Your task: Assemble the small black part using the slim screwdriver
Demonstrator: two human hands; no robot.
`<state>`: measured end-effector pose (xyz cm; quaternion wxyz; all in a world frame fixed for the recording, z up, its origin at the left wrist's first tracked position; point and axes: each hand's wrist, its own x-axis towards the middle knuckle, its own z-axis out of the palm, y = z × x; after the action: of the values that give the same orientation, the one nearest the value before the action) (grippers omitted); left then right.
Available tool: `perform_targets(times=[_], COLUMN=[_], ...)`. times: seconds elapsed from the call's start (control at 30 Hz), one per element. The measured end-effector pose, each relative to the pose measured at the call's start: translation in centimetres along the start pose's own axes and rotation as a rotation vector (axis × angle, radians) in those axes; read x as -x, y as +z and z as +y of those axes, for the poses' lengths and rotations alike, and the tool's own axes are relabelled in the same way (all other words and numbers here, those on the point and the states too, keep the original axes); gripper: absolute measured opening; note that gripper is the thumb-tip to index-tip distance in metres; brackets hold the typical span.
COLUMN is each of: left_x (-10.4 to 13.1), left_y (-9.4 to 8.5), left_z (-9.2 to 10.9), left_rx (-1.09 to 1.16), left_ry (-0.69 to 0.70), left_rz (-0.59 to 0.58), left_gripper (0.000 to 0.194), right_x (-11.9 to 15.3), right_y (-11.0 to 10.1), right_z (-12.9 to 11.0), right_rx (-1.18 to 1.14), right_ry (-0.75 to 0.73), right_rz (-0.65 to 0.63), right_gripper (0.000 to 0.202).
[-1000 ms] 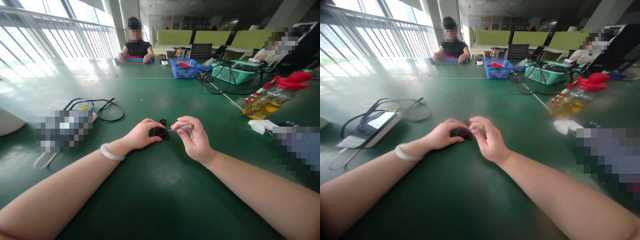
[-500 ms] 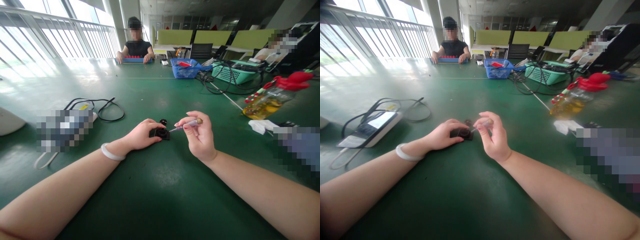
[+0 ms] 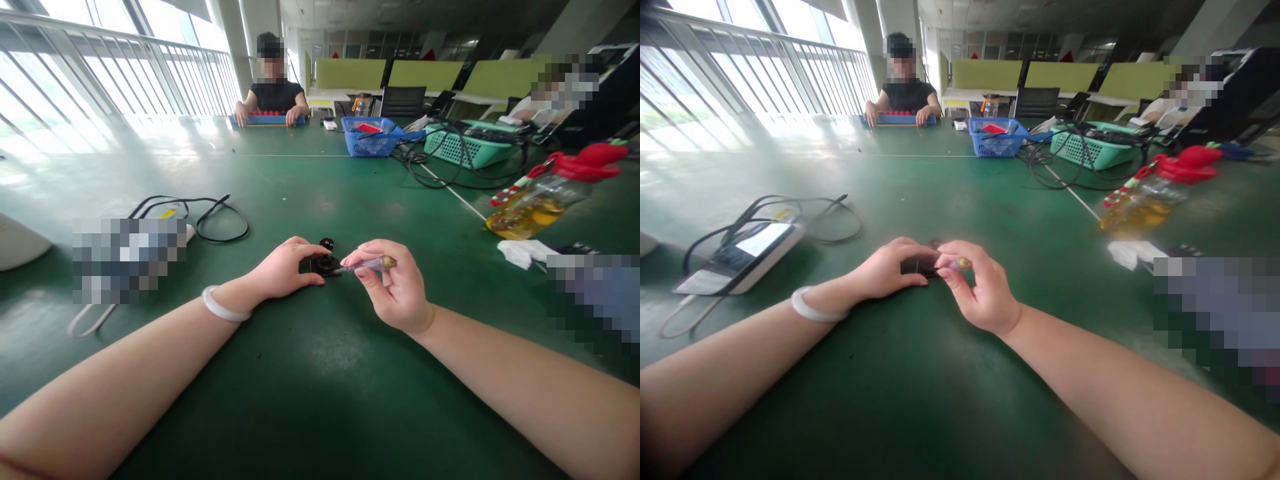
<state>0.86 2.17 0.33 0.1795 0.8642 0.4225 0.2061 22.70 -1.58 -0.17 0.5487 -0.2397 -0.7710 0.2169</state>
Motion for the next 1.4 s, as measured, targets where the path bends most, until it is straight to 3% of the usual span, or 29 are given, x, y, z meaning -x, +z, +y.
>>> perform_targets(times=[0.27, 0.33, 0.43, 0.57, 0.8, 0.93, 1.13, 1.27, 1.4], left_x=[0.0, 0.0, 0.1, 0.2, -0.1, -0.2, 0.1, 0.2, 0.1], left_y=[0.0, -0.1, -0.2, -0.2, 0.1, 0.3, 0.6, 0.5, 0.5], left_z=[0.2, 0.3, 0.5, 0.3, -0.4, -0.9, -0.7, -0.2, -0.1], left_rx=[-0.016, -0.016, 0.011, 0.075, -0.123, -0.295, -0.433, -0.371, -0.285], left_ry=[0.003, 0.007, 0.043, 0.067, -0.108, -0.234, -0.257, -0.138, -0.024], left_rz=[0.002, 0.000, 0.020, 0.142, 0.341, 0.261, 0.196, 0.228, 0.161], left_gripper=[0.049, 0.048, 0.047, 0.041, 0.039, 0.039, 0.035, 0.040, 0.047], right_x=[-0.4, -0.4, -0.6, -0.9, -1.2, -1.2, -1.2, -1.3, -1.3], right_y=[0.3, 0.3, 0.4, 0.5, 0.2, 0.1, 0.3, 0.3, 0.3], right_z=[0.0, -0.1, -0.3, -0.2, 1.2, 1.6, 1.5, 1.0, 0.9], right_rx=[-0.042, -0.070, -0.154, -0.149, 0.052, 0.055, -0.029, -0.095, -0.095], right_ry=[0.091, 0.121, 0.097, 0.070, 0.207, 0.236, 0.290, 0.262, 0.242], right_rz=[-0.136, -0.094, 0.079, 0.274, 0.225, 0.226, 0.198, 0.175, 0.212], right_gripper=[0.025, 0.024, 0.021, 0.017, 0.004, 0.004, 0.007, 0.009, 0.009])
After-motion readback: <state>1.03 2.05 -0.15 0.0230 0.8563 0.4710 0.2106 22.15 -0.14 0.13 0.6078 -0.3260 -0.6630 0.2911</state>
